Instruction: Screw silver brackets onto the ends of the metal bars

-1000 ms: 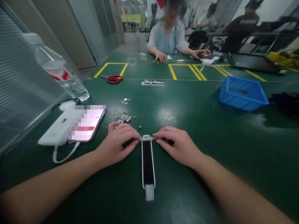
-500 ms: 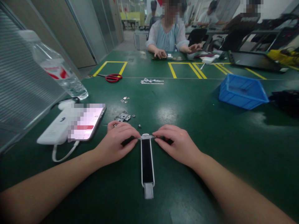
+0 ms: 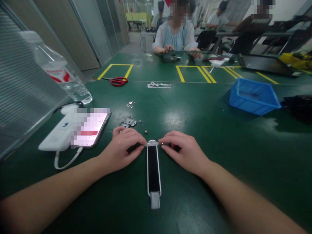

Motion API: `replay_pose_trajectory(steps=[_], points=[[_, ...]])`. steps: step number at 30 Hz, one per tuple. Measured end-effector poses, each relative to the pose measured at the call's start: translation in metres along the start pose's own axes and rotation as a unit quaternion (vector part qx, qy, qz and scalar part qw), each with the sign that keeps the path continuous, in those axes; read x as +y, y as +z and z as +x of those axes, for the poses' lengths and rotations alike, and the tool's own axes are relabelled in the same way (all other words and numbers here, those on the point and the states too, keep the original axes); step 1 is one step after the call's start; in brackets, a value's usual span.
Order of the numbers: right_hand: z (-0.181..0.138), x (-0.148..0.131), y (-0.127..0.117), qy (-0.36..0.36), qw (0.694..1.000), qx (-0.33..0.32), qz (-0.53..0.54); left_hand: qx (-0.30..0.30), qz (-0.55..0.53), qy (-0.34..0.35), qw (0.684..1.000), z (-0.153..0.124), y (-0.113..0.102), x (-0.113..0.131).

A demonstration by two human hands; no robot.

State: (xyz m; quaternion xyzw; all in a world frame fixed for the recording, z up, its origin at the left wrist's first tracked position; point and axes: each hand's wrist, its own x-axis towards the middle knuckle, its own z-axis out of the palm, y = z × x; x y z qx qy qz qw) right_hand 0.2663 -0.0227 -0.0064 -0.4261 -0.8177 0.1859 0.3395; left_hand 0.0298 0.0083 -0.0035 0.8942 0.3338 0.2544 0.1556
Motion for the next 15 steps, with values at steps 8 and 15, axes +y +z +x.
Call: replay_pose_trajectory(steps=[8, 15], points=[[-0.0001, -0.0012, 0.0018, 0.006, 1.000, 0.006, 0.003, 0.009, -0.001, 0.009, 1.000, 0.0007, 0.0005, -0.0015], [0.0007, -0.0016, 0.0036, 0.010, 1.000, 0.006, 0.004, 0.008, -0.003, 0.014, 1.000, 0.0009, -0.0012, 0.0001]])
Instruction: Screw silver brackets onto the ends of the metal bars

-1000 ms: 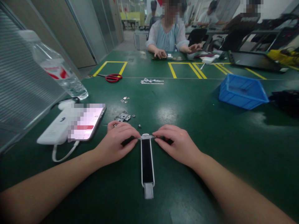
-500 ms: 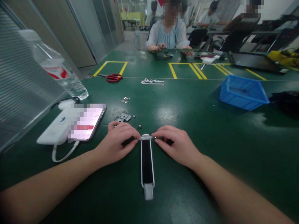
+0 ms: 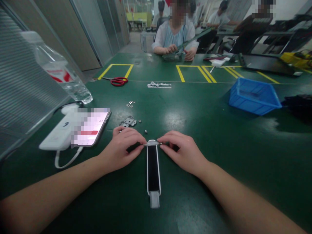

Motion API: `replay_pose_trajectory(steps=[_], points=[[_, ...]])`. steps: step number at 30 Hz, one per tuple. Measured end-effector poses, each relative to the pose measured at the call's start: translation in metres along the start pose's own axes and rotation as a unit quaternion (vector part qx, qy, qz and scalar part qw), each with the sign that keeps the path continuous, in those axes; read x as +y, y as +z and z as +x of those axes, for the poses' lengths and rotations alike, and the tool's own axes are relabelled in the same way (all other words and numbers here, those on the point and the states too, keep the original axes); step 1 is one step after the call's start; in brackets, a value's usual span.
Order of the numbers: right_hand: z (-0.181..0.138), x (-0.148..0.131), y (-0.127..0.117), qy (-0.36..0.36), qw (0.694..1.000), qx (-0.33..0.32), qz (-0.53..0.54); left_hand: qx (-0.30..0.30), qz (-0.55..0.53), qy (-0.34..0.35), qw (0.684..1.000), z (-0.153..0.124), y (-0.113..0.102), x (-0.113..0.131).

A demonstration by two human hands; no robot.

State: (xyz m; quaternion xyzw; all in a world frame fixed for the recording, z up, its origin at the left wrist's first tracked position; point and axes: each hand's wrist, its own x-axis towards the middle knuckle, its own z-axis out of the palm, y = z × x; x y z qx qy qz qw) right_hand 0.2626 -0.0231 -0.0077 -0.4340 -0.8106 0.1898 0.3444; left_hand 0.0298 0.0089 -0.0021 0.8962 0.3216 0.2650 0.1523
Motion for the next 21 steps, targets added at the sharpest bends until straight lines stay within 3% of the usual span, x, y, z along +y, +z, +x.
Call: replay_pose_trajectory(steps=[12, 21], points=[[-0.0011, 0.0004, 0.0015, 0.046, 0.999, 0.009, -0.012, -0.007, 0.004, -0.002, 1.000, -0.0002, 0.0020, -0.0018], [-0.0007, -0.0001, 0.0012, 0.017, 1.000, 0.005, 0.007, -0.012, 0.007, -0.008, 1.000, -0.0013, 0.0005, -0.0019]])
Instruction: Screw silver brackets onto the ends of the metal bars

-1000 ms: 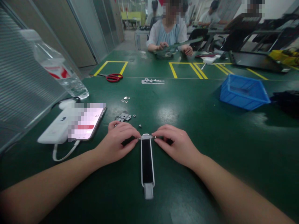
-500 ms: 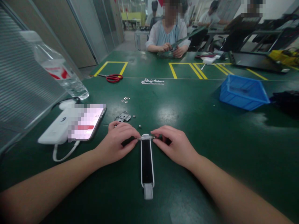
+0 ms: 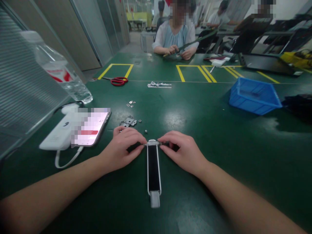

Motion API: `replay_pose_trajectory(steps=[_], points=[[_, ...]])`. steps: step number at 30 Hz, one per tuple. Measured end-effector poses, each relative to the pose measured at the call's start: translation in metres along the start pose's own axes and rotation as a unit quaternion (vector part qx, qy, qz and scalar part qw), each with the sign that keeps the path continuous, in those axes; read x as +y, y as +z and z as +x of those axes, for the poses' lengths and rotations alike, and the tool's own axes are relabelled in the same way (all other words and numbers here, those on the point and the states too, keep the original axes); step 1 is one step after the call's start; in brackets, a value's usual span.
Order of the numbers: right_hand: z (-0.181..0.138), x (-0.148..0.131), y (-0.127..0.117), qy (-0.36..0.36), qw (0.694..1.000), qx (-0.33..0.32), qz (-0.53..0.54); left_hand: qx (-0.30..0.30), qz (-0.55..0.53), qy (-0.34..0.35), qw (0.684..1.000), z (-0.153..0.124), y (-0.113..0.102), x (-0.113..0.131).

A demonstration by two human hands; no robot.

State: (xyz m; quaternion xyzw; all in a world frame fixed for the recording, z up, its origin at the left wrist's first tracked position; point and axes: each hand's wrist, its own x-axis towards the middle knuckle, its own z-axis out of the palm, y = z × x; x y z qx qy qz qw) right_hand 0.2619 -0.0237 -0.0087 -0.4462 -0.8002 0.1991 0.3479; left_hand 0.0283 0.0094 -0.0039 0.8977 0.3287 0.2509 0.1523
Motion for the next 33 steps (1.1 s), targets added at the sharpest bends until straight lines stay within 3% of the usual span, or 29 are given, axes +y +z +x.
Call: replay_pose_trajectory(steps=[18, 33], points=[[-0.0003, -0.0008, 0.0001, 0.000, 1.000, 0.021, 0.016, 0.001, -0.003, 0.002, 1.000, 0.0010, 0.0011, -0.0006], [0.0021, -0.0016, -0.0011, 0.027, 0.999, -0.030, 0.012, 0.002, -0.002, 0.002, 1.000, 0.0004, 0.0005, -0.0002]])
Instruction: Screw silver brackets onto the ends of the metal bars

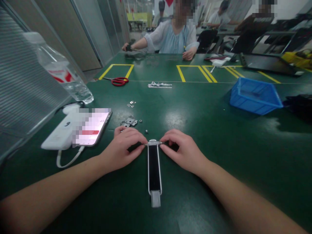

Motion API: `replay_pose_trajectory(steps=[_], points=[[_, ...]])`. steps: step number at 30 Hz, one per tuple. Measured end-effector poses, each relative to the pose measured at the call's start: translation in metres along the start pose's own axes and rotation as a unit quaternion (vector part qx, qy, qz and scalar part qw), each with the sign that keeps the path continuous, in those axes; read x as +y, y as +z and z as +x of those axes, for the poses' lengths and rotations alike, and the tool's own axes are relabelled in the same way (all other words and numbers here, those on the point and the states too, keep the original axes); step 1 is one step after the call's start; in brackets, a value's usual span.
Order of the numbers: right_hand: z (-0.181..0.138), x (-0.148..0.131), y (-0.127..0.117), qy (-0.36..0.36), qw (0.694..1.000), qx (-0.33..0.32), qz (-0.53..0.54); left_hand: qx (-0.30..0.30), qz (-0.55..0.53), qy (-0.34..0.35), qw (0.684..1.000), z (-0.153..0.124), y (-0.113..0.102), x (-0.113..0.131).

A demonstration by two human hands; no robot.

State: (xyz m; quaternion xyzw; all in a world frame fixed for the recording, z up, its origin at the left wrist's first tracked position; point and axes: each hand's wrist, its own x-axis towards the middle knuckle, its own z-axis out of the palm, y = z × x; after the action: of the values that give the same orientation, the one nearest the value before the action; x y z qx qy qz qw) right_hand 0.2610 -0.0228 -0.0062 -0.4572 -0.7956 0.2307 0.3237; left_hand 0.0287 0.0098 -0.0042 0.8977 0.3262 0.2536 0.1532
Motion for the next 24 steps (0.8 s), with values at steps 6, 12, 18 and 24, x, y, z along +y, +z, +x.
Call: replay_pose_trajectory(steps=[6, 12, 18, 24], points=[[0.0002, 0.0001, 0.0009, -0.004, 1.000, 0.005, -0.005, -0.013, 0.008, -0.011, 1.000, 0.0002, -0.0006, 0.0016], [0.0015, -0.0013, 0.0005, -0.005, 1.000, 0.000, -0.012, -0.011, 0.008, -0.011, 1.000, 0.0011, -0.0005, 0.0018], [0.0018, -0.0013, 0.0009, -0.006, 1.000, -0.007, -0.014, -0.011, 0.004, -0.017, 1.000, 0.0008, -0.0008, 0.0026], [0.0015, -0.0003, 0.0009, -0.006, 1.000, -0.018, -0.017, -0.009, 0.002, -0.014, 1.000, 0.0008, -0.0004, 0.0028]])
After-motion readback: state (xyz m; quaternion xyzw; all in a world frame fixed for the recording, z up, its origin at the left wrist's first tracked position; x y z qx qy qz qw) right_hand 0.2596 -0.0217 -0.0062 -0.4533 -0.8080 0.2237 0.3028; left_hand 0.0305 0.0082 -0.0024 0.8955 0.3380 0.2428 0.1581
